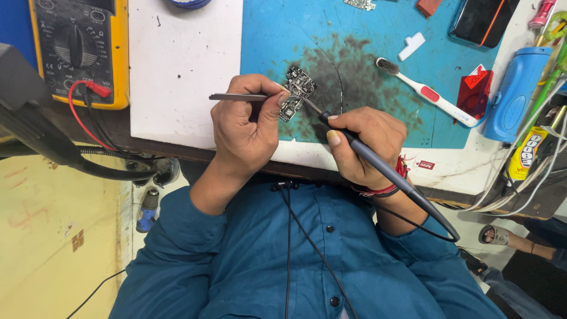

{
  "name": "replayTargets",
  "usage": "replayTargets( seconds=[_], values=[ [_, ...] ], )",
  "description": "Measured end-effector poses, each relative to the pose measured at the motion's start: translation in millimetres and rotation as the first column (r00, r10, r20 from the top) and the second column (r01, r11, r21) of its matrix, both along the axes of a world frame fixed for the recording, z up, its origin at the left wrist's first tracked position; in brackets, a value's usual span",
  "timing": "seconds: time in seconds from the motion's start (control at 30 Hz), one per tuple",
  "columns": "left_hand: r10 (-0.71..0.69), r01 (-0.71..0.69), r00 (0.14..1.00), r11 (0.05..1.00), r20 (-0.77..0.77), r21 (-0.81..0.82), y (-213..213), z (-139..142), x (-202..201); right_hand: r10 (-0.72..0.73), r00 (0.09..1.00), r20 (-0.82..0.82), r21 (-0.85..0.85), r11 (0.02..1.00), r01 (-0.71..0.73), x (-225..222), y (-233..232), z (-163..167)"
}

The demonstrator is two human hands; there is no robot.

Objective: The person solders components on a phone motherboard at a repair bench, holding the board with tweezers while applying a soldering iron and hot air tool. They reposition the board, continue soldering, then pick up a phone and hold it with both hands.

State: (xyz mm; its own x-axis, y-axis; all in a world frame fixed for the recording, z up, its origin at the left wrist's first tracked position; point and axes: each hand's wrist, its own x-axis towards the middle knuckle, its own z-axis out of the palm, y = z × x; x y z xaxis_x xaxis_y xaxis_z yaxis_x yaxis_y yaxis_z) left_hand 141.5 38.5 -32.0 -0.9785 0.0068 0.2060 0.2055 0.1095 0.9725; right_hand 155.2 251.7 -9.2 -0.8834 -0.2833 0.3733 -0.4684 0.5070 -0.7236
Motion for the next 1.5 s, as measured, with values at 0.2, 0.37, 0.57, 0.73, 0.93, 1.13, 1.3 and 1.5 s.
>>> replayTargets(
  seconds=[0.2, 0.37, 0.57, 0.73, 0.93, 1.13, 1.3, 1.5],
  values=[
    [0.003, -0.003, 1.0, 1.0, -0.014, -0.006, 0.7, -0.2, -0.5, -0.009, 1.0, 0.007, 0.014, 1.0, 0.009, 0.2, -0.1, 1.1],
    [-0.002, 0.002, 1.0, 1.0, -0.001, -0.005, -0.6, -0.3, 0.0, -0.008, 1.0, 0.008, 0.011, 1.0, 0.008, 0.4, 0.3, 1.0],
    [0.035, -0.035, 0.999, 0.999, -0.029, -0.016, 0.8, -1.6, 0.6, -0.01, 1.0, 0.01, 0.011, 1.0, 0.01, 0.6, 0.0, 1.6],
    [0.032, -0.033, 0.999, 0.999, -0.033, -0.023, 0.4, -2.8, 0.5, -0.016, 1.0, 0.014, 0.011, 1.0, 0.016, 0.4, -1.3, 2.0],
    [0.034, -0.036, 0.999, 0.999, -0.04, -0.026, 1.2, -3.1, 0.8, -0.009, 1.0, 0.01, 0.013, 1.0, 0.009, -0.1, -0.7, 2.8],
    [0.036, -0.036, 0.999, 0.999, -0.02, -0.018, 1.4, -2.2, 0.5, -0.008, 1.0, 0.0, 0.019, 1.0, 0.008, -0.2, -1.0, 2.4],
    [0.033, -0.034, 0.999, 0.999, -0.016, -0.02, 1.1, -1.1, 0.6, -0.007, 1.0, 0.007, 0.017, 1.0, 0.007, -0.7, -0.7, 2.4],
    [0.037, -0.038, 0.999, 0.999, -0.031, -0.034, 0.9, -0.9, 0.2, -0.001, 1.0, -0.004, 0.014, 1.0, 0.001, -0.8, -1.0, 2.1]
  ],
)
